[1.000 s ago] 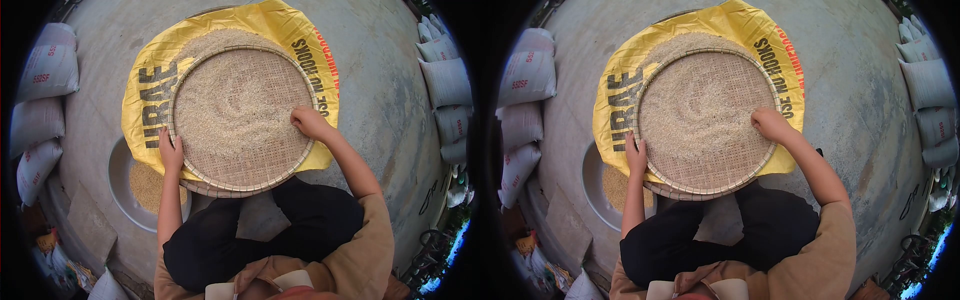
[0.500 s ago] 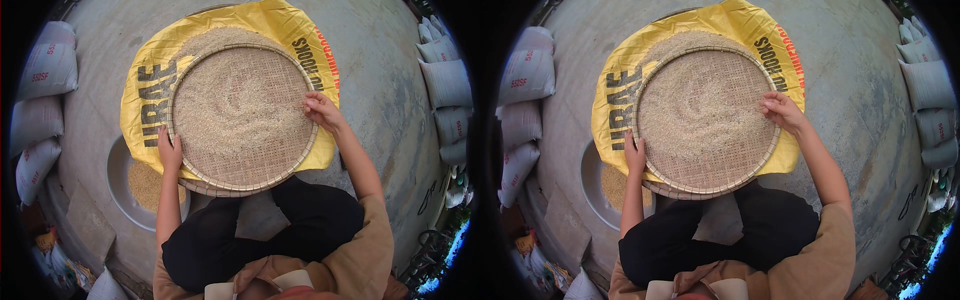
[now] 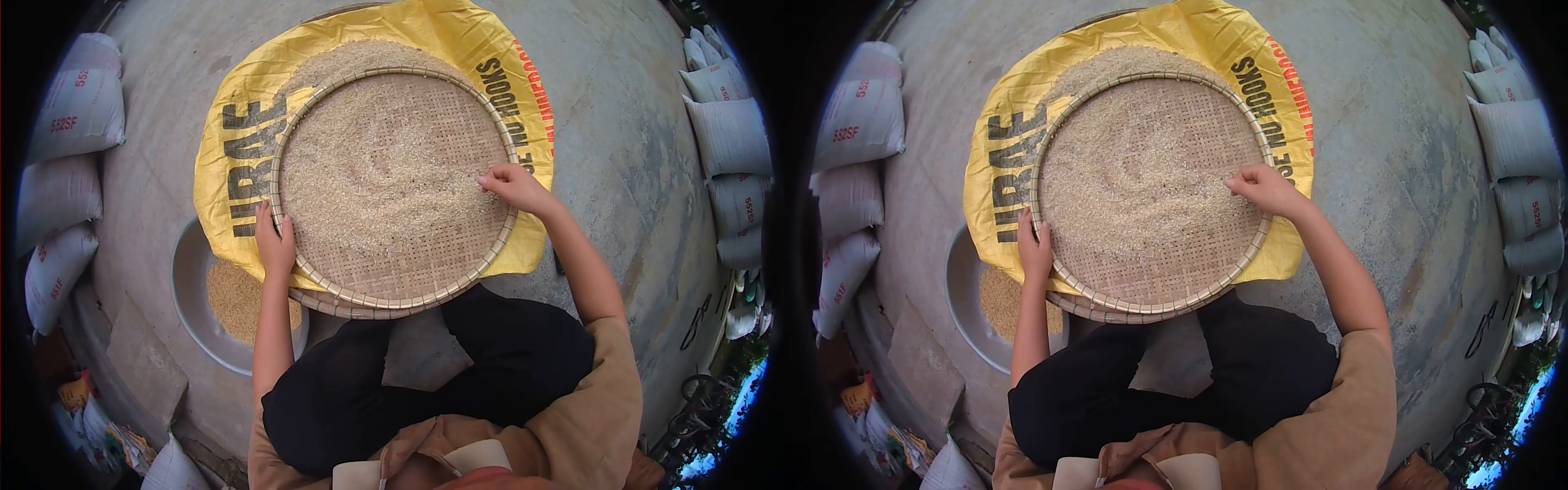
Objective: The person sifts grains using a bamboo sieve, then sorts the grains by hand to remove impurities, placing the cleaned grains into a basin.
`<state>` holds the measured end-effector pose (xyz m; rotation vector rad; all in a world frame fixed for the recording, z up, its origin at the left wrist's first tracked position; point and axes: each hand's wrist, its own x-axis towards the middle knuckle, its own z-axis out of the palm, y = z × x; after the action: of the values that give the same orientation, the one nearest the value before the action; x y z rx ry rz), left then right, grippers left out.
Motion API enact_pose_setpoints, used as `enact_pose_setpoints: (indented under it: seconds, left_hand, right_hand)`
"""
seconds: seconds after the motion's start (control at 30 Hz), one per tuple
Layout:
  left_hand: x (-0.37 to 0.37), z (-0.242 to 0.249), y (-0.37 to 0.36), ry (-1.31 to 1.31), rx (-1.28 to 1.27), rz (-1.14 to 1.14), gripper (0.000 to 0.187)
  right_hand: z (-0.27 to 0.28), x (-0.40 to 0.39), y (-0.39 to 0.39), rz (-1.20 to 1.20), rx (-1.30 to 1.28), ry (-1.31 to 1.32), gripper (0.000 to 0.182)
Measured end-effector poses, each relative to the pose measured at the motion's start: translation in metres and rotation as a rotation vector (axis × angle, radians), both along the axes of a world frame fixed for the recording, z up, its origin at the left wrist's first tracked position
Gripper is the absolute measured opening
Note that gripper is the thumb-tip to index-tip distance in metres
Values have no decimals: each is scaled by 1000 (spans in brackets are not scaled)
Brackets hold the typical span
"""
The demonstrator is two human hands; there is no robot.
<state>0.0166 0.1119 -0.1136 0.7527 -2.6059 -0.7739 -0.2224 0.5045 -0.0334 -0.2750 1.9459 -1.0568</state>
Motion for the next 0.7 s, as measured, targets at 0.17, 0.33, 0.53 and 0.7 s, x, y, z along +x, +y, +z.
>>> enact_pose_setpoints:
  seconds: [0.17,0.33,0.53,0.7]
  left_hand:
    - [0,3,1,-18,-4,1,45]
    - [0,4,2,-13,-2,1,45]
    - [0,3,2,1,9,-1,44]
    - [0,3,2,2,6,-3,44]
  right_hand:
    - [23,19,-10,478,330,605,15]
    - [12,23,-9,579,416,684,11]
    - [2,23,-10,608,404,743,9]
    - [-1,23,-11,619,407,756,9]
